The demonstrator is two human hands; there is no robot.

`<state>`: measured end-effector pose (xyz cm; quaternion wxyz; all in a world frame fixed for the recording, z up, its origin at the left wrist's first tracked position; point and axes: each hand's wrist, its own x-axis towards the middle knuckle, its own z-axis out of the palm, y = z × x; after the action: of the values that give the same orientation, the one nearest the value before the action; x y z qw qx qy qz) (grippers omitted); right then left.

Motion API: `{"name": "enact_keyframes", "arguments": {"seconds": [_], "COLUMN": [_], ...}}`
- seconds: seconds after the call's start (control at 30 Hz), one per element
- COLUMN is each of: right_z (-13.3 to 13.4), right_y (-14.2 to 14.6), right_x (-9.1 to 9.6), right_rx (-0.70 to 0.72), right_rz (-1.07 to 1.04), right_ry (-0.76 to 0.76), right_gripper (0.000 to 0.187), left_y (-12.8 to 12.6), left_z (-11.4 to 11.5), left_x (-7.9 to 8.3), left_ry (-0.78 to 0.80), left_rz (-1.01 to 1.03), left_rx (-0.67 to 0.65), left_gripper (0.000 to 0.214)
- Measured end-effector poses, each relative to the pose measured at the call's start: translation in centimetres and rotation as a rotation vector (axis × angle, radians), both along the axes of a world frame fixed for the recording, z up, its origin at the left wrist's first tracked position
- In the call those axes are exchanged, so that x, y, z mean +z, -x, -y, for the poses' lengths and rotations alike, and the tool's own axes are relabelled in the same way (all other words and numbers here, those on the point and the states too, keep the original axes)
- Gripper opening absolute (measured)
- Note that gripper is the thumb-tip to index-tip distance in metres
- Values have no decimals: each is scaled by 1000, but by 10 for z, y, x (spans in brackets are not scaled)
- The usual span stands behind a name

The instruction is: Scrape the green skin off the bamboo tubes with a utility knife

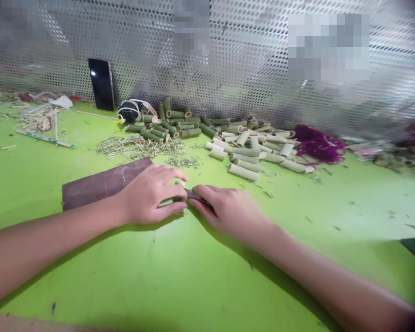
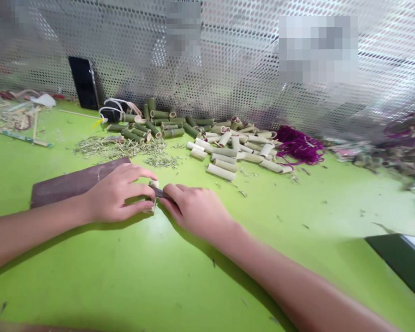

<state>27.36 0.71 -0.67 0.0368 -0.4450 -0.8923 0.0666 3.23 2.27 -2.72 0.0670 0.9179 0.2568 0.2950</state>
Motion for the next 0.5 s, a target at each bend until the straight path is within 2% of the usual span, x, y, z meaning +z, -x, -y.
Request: {"name": "enact_keyframes", "arguments": {"seconds": [0.17, 0.27, 0.4, 0.5], "right_z": [-1, -1, -1, 0], "right_y": [0, -1, 0, 0], "right_x": [-1, -1, -1, -1], "right_rx": [10, 21, 10, -2], "right_rz": [-5, -27, -30, -24], "right_ry": [-26, -19, -9, 0], "right_gripper": [32, 31, 30, 30], "left_y": [-5, -6, -3, 0], "left_z": [2, 2, -4, -7], "left_x": [0, 1, 2, 3], "left_ry": [-62, -46, 75, 188], "left_rz": [35, 140, 253, 210], "left_rx": [-25, -7, 229, 367], "left_gripper": [19, 18, 8, 20]}}
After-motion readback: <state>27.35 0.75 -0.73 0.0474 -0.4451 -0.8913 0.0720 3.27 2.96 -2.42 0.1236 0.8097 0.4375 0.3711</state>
